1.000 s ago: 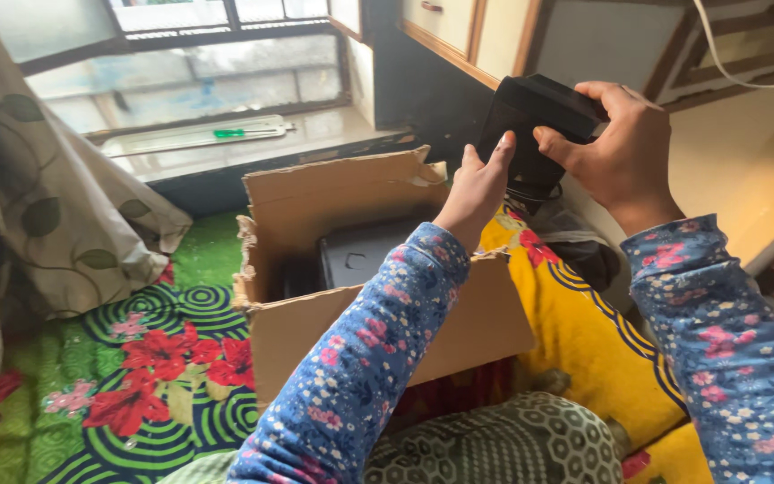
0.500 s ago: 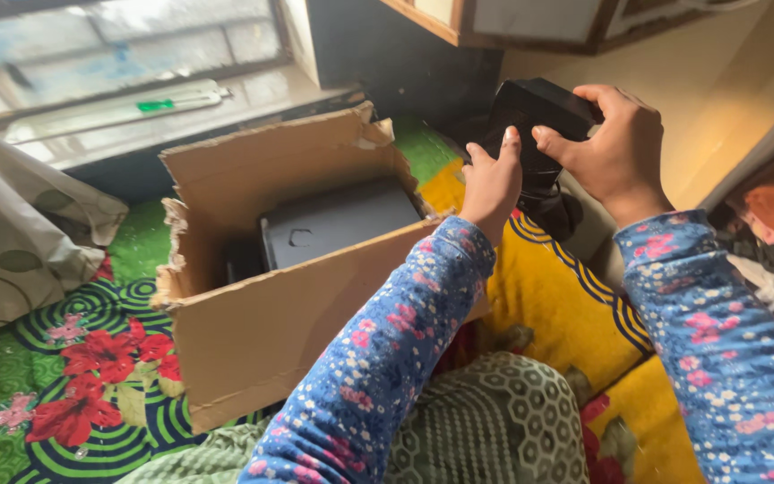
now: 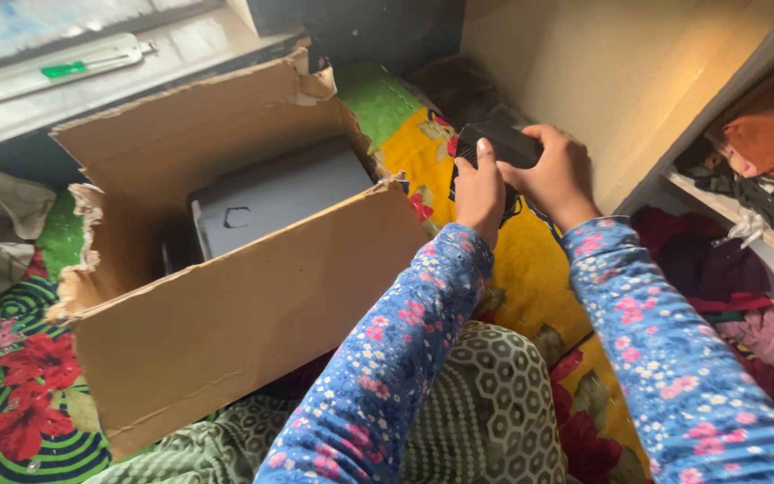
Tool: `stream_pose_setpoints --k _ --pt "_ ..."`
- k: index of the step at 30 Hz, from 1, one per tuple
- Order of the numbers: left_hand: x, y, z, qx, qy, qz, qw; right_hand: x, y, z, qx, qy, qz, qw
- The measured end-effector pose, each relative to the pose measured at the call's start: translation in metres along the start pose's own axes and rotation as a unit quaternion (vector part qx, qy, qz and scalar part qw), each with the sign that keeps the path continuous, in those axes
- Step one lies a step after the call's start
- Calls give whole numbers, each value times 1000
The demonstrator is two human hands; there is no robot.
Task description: The person unboxes a VOX multimedia speaker system, removing the subwoofer, satellite speakers, and power cable from the packaging. They then wipe the satellite speakers with a cloth.
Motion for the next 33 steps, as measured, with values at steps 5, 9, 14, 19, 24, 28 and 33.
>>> stream_pose_setpoints --k 5,9,14,19,24,28,33 --pt "-1 -4 -50 -4 -3 3 1000 35 -20 27 9 24 -31 999" --pt "-1 7 -77 15 10 8 1000 59 -34 48 53 41 -50 997" --pt "3 21 -111 -14 47 15 999 79 -45 65 66 21 -37 997" --pt "9 26 -128 -19 65 6 998 93 -56 84 83 17 -40 996" --pt "13 24 -143 -33 90 -10 995 103 -67 95 86 17 -50 995" --pt "16 23 -139 16 120 -11 993 112 -73 107 115 23 -82 990" --pt "17 19 -134 18 139 0 990 114 -73 102 85 40 -100 991"
Point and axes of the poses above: each hand's wrist, its own y-axis towards the middle knuckle, its own x-axis out of the palm, z = x × y, the point moved 10 cm from there along y, towards the middle knuckle, and after that the axes turned 3 degrees about -z, right-handed, at the moved point
